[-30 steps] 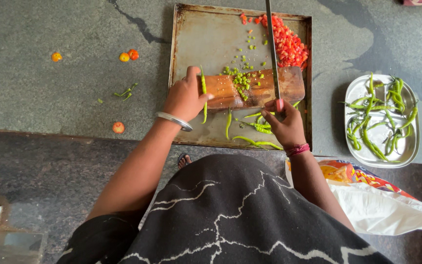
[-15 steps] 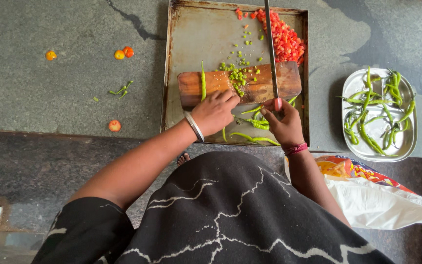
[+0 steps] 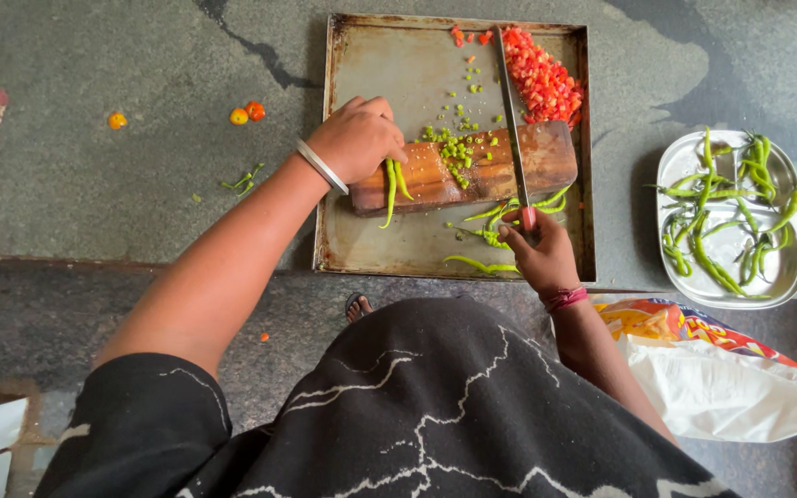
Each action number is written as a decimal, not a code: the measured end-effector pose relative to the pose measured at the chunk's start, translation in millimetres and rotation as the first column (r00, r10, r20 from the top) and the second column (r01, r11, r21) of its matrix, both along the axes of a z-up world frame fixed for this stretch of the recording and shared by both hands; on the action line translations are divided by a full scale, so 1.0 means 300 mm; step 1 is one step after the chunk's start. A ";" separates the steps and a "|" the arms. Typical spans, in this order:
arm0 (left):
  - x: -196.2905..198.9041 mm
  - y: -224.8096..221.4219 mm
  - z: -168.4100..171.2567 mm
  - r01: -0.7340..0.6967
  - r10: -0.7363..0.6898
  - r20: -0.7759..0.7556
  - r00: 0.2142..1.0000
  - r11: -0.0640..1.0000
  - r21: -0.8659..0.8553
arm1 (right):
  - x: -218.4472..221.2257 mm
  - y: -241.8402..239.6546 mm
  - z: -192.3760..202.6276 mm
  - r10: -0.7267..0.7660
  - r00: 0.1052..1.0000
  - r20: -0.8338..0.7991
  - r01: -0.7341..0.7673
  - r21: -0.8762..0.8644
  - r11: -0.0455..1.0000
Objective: The person chops green peppers on a wooden board using a knife, then gathers the pieces into a small pile.
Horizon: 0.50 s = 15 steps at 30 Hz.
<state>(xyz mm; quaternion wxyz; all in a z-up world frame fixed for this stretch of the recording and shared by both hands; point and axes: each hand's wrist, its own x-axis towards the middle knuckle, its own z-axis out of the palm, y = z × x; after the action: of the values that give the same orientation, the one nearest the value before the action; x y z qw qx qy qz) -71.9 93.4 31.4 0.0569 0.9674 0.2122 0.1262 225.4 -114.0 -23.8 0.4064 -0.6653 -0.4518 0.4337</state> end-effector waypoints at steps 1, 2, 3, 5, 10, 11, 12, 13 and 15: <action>-0.002 -0.002 0.001 0.011 -0.011 -0.025 1.000 1.000 -0.018 | -0.001 -0.004 -0.001 0.008 1.000 0.004 -0.008 0.002 1.000; -0.003 -0.005 0.001 0.021 -0.023 -0.050 0.998 0.999 -0.035 | -0.003 -0.005 -0.003 0.004 1.000 0.002 -0.004 0.002 1.000; -0.006 -0.012 0.002 0.026 -0.028 -0.051 0.998 0.999 -0.037 | -0.001 -0.005 -0.002 0.005 1.000 0.012 -0.005 -0.004 1.000; -0.015 -0.026 0.005 0.076 -0.076 -0.018 0.997 0.997 -0.026 | 0.003 -0.012 0.003 0.004 1.000 0.024 -0.004 -0.012 1.000; -0.042 -0.037 0.012 0.002 -0.006 -0.041 0.999 0.995 -0.102 | -0.010 -0.013 0.021 0.010 1.000 0.013 -0.009 -0.019 1.000; -0.038 -0.040 0.010 -0.037 0.035 -0.027 0.999 0.996 -0.081 | -0.011 -0.015 0.026 0.009 1.000 0.016 -0.009 -0.020 1.000; -0.036 -0.049 0.009 -0.036 0.034 -0.024 0.999 0.996 -0.082 | -0.013 -0.018 0.029 0.002 1.000 -0.008 -0.002 -0.039 0.999; -0.039 -0.068 0.008 -0.108 0.105 -0.033 0.994 0.991 -0.077 | -0.013 -0.018 0.033 -0.005 0.999 -0.033 0.003 -0.058 0.998; -0.034 -0.109 0.008 -0.181 0.178 -0.042 0.983 0.981 -0.073 | -0.007 -0.015 0.034 0.007 1.000 -0.002 -0.007 -0.051 0.999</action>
<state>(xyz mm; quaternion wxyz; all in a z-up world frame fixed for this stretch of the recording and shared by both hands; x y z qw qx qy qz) -82.1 60.6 33.7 0.0785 0.9434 0.3044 0.1055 223.1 -118.6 -13.5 0.3883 -0.6734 -0.4425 0.4472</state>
